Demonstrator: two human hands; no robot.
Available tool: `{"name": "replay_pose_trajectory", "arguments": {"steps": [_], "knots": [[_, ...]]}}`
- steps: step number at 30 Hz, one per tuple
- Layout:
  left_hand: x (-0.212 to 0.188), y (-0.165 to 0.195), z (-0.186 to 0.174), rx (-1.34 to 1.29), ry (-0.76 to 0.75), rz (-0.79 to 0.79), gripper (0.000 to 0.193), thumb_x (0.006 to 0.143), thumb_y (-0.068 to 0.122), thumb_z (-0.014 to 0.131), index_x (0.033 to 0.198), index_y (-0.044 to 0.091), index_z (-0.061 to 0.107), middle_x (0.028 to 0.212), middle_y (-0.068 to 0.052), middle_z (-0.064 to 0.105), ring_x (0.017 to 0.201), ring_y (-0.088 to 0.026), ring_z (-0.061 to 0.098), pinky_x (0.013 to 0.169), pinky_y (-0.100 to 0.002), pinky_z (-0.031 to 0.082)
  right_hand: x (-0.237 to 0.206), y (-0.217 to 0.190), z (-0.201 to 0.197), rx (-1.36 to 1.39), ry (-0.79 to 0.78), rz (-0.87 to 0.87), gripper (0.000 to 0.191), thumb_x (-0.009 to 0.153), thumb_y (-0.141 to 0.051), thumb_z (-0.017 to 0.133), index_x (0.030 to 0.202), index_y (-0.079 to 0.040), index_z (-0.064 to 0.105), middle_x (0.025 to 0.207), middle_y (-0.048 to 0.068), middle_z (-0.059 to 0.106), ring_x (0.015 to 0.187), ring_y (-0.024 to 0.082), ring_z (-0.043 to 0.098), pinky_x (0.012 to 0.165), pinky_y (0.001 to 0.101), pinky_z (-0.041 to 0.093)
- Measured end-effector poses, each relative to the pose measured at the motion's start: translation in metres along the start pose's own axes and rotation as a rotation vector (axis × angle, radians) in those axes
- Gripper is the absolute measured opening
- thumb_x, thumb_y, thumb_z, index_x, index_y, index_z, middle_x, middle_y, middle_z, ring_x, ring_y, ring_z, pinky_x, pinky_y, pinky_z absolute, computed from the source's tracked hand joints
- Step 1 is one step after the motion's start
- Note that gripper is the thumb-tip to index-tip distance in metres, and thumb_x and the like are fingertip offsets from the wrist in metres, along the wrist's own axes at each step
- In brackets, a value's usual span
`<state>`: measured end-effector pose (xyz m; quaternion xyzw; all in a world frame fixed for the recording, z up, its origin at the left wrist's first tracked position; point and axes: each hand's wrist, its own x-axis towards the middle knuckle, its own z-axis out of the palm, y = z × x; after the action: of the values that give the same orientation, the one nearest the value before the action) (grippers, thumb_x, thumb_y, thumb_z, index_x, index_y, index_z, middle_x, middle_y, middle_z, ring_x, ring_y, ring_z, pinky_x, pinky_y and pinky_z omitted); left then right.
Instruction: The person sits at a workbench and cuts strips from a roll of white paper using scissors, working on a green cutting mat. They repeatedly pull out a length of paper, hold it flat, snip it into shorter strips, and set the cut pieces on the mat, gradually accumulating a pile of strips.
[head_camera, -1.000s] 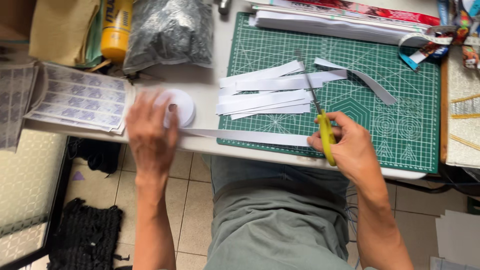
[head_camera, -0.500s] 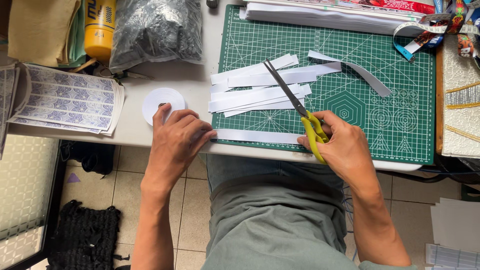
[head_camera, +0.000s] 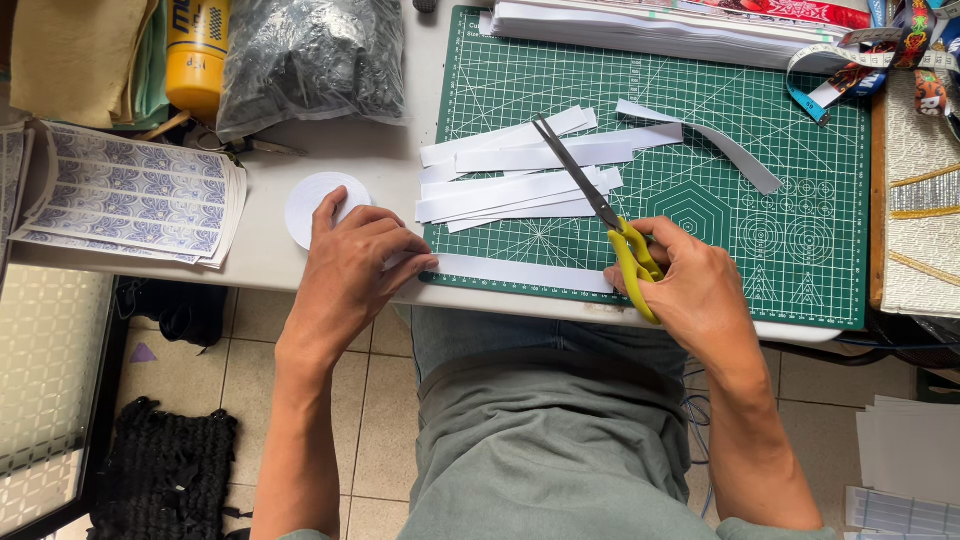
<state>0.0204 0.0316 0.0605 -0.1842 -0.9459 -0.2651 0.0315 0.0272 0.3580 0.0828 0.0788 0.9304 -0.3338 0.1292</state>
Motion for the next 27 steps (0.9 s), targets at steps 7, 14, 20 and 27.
{"name": "replay_pose_trajectory", "arguments": {"steps": [7,14,20,27], "knots": [[0.0011,0.0017,-0.0014,-0.026,-0.026,-0.021,0.016,0.083,0.031,0.078,0.088,0.016,0.080,0.085,0.001,0.076,0.099,-0.018,0.068,0.120,-0.057,0.026,-0.0020,-0.0008,-0.0023,0.021,-0.008,-0.017,0.051,0.073,-0.028,0.087,0.117,-0.008,0.071,0.079,0.007,0.079,0.061,0.015,0.073,0.052,0.0280,0.053],[0.0014,0.0025,-0.0013,-0.034,-0.024,-0.020,0.016,0.083,0.031,0.078,0.089,0.016,0.080,0.086,0.001,0.076,0.102,-0.019,0.067,0.120,-0.057,0.024,-0.0019,0.0003,-0.0025,-0.007,0.005,-0.044,0.050,0.073,-0.030,0.087,0.116,-0.009,0.072,0.080,0.006,0.079,0.063,0.016,0.075,0.054,0.0300,0.055],[0.0007,-0.0034,-0.0041,-0.083,-0.028,0.009,0.016,0.087,0.029,0.077,0.089,0.014,0.078,0.089,-0.001,0.074,0.106,-0.020,0.066,0.120,-0.058,0.022,-0.0035,0.0058,-0.0047,-0.028,0.063,-0.137,0.052,0.074,-0.027,0.087,0.119,-0.006,0.071,0.083,0.009,0.077,0.069,0.018,0.074,0.061,0.0317,0.055],[0.0010,-0.0023,-0.0017,-0.110,-0.040,-0.026,0.014,0.088,0.027,0.077,0.091,0.014,0.079,0.093,-0.004,0.074,0.109,-0.020,0.065,0.123,-0.059,0.019,-0.0021,0.0046,-0.0012,-0.089,0.025,-0.066,0.053,0.077,-0.033,0.086,0.123,-0.011,0.071,0.088,0.007,0.080,0.070,0.018,0.076,0.062,0.0314,0.057]]}}
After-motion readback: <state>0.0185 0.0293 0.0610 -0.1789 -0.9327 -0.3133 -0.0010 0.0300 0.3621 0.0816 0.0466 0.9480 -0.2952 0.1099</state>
